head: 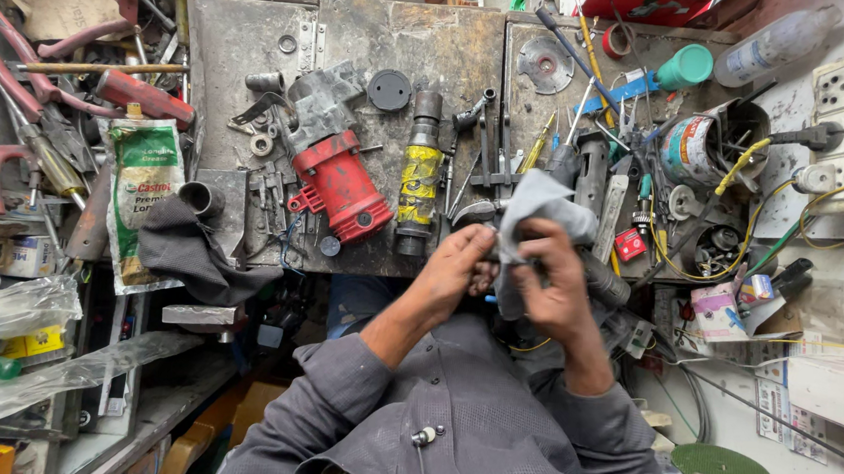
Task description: The person wipes a cylindrical metal machine component with a gray cloth, then opens a foil packet of grease and applies the grease to the component by hand. They fit the greased part into a larger housing on the workbench and continue working the parts together.
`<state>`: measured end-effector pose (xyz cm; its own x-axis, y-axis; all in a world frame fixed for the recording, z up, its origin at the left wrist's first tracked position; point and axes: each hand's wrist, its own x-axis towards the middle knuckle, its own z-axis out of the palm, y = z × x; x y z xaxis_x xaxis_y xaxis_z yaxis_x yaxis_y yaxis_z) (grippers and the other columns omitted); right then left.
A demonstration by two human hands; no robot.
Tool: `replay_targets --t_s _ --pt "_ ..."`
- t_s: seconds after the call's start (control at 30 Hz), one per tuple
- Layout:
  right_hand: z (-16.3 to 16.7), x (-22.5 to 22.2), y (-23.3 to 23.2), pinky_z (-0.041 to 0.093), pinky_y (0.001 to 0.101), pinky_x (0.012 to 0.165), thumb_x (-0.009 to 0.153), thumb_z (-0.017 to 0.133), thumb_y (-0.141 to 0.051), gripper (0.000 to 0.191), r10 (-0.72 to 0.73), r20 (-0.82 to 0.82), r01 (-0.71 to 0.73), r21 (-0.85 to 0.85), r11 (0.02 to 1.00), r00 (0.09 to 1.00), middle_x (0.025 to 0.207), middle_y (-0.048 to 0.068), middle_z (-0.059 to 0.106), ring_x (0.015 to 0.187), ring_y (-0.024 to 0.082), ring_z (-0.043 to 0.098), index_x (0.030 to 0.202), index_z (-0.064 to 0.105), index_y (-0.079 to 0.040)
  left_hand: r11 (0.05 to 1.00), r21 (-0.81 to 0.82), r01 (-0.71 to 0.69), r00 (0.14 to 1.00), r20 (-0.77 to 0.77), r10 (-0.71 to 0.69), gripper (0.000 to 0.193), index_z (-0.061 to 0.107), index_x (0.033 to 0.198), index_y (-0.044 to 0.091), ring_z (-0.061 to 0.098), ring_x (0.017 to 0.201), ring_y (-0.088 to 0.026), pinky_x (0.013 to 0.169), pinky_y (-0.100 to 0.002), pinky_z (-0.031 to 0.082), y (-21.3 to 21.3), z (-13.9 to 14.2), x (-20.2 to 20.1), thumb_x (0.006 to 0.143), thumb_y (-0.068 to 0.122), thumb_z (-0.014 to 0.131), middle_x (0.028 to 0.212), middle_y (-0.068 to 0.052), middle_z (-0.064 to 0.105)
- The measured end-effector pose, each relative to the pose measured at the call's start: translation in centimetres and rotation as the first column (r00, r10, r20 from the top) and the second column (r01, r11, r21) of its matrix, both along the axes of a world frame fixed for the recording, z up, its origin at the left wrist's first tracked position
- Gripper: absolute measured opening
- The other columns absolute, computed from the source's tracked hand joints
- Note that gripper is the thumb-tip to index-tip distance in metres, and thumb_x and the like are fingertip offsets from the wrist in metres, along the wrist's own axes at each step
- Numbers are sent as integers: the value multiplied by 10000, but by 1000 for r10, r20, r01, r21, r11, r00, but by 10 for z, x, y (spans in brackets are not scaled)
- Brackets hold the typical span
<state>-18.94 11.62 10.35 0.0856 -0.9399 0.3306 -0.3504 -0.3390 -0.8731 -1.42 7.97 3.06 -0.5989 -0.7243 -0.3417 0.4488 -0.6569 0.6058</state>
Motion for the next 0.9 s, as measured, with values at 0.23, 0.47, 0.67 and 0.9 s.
replay_targets --t_s 0.23,0.47,0.67,0.9 --pt "-40 0 -3 473 493 1007 1115 453 -370 405 -262 -380 143 -313 939 887 1176 220 571 1087 384 580 1206 511 20 994 -95 -54 990 127 66 248 564 1094 86 526 852 -48 722 -239 465 9 -7 -52 1096 312 461 942 12 588" --pt "-81 -21 12 445 338 738 1117 371 -374 385 -428 -135 429 -25 903 894 870 121 547 776 218 543 1101 501 -12 800 -597 56 815 491 309 263 486 1137 5 611 910 -343 791 -440 473 24 28 -61 1073 253 545 947 -146 606" --pt "-102 -69 3 443 280 784 1183 423 -309 337 -368 259 208 487 848 893 917 32 561 832 121 519 1031 560 -41 174 -948 265 738 316 596 265 522 1127 34 565 936 -347 831 -460 458 3 51 -41 1003 241 631 1004 -146 555" --pt "-121 -79 1 463 229 708 1088 527 -267 248 -611 414 104 766 634 674 965 -4 675 823 81 601 1112 694 -85 42 -956 292 766 259 589 313 547 1209 57 571 915 -300 828 -412 463 -4 40 -35 963 225 642 1000 -117 560"
